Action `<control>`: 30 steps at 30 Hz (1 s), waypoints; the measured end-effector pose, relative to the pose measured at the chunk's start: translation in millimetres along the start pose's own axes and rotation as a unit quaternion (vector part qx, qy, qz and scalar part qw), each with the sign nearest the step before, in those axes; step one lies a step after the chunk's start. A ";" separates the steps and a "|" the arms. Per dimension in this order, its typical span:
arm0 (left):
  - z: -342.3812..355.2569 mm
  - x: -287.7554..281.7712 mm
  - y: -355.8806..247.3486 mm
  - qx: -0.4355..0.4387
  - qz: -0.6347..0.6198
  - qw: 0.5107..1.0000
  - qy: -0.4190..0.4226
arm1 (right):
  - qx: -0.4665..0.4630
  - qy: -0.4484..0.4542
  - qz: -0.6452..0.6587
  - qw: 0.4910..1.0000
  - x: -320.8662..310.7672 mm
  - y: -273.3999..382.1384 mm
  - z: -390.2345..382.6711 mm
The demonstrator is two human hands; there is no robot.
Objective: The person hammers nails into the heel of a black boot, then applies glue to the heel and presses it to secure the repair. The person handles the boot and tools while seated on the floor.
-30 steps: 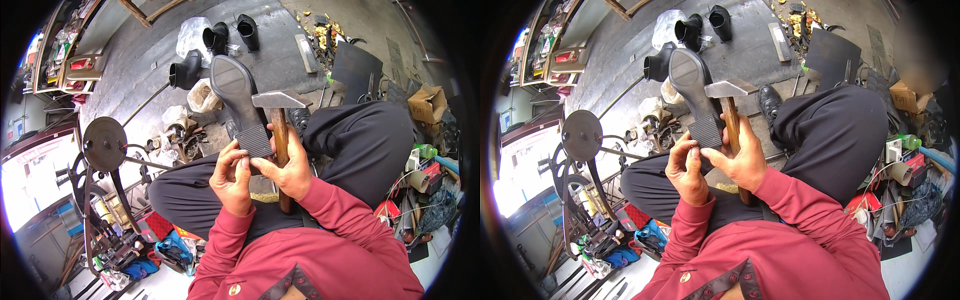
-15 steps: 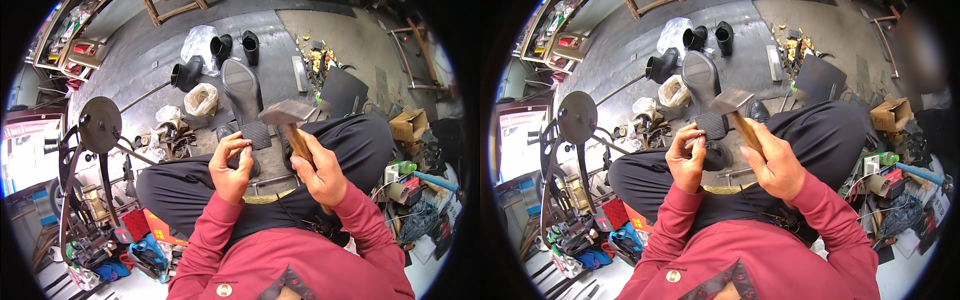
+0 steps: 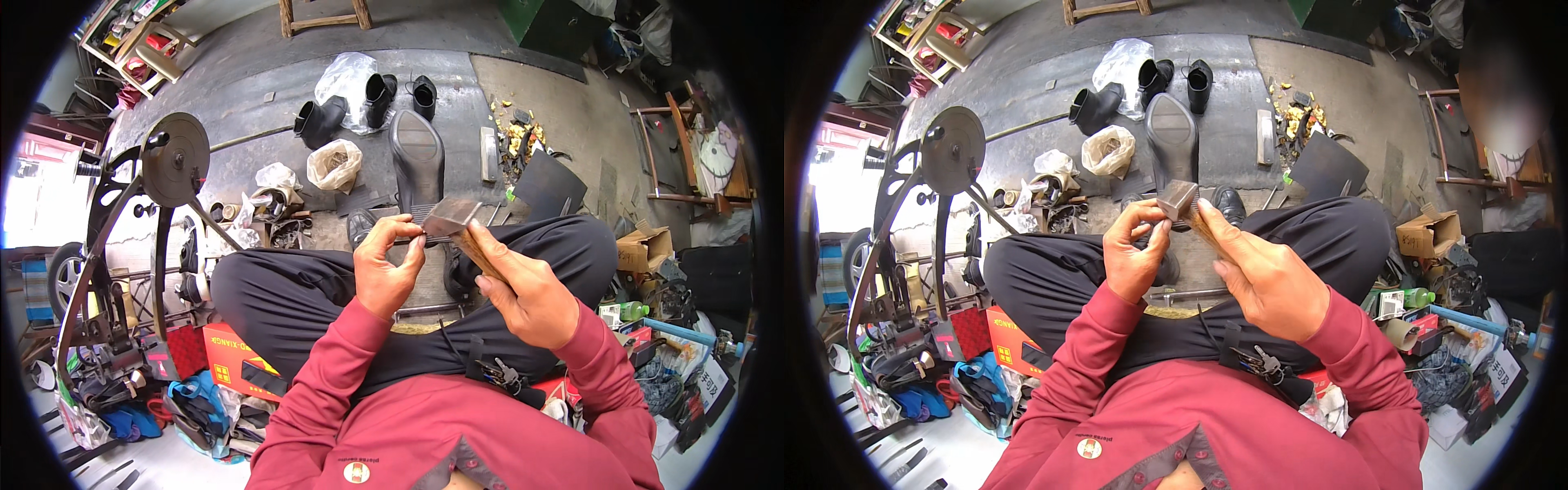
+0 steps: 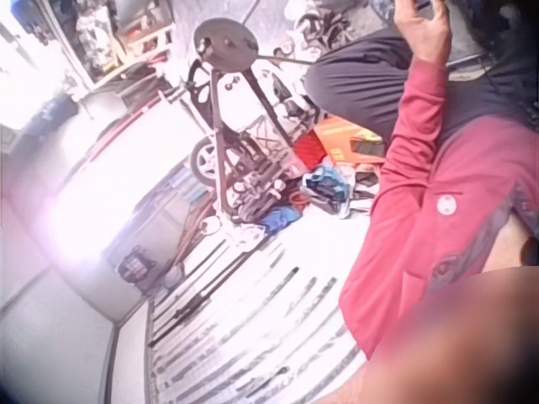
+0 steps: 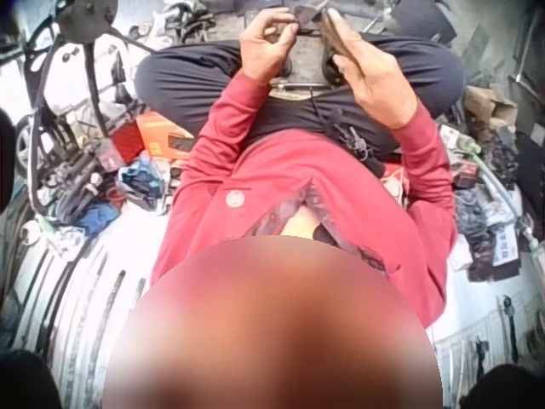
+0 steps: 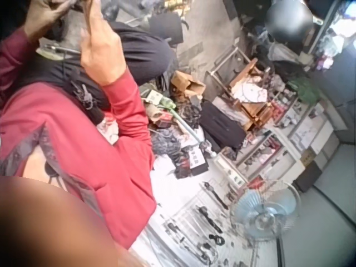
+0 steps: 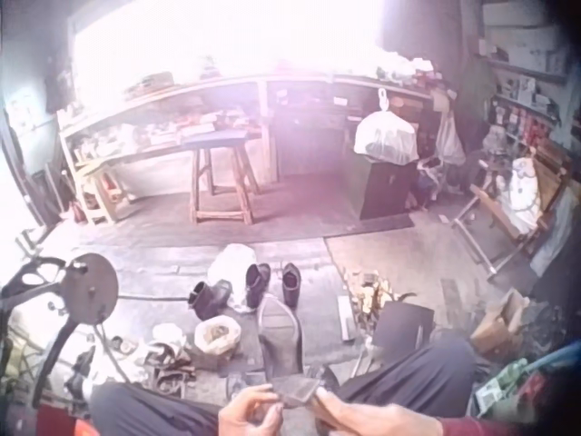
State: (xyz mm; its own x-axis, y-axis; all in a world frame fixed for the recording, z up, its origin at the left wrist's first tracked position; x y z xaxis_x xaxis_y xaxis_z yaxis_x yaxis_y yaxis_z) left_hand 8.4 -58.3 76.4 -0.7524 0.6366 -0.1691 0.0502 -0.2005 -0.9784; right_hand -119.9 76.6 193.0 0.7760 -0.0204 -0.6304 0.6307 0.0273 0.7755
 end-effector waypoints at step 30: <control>3.1 2.1 20.3 -0.042 -0.062 0.997 0.028 | 0.092 -0.025 0.059 0.994 15.4 -24.1 -11.9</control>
State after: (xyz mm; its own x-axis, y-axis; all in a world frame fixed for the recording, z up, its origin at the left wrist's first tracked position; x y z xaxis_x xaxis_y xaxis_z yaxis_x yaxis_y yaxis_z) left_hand 5.8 -63.4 56.6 -0.7183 0.6940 -0.0501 0.0161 -0.0554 -0.9983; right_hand -123.2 87.5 164.2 0.8413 -0.0769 -0.5350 0.5207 -0.1505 0.8404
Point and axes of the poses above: each hand's wrist, its own z-axis towards the middle knuckle, its own x-axis out of the palm, y = z × x, the point moved 8 cm from there along z, towards the middle knuckle, and after that the axes turned 8 degrees about y, right-handed, at the moved point
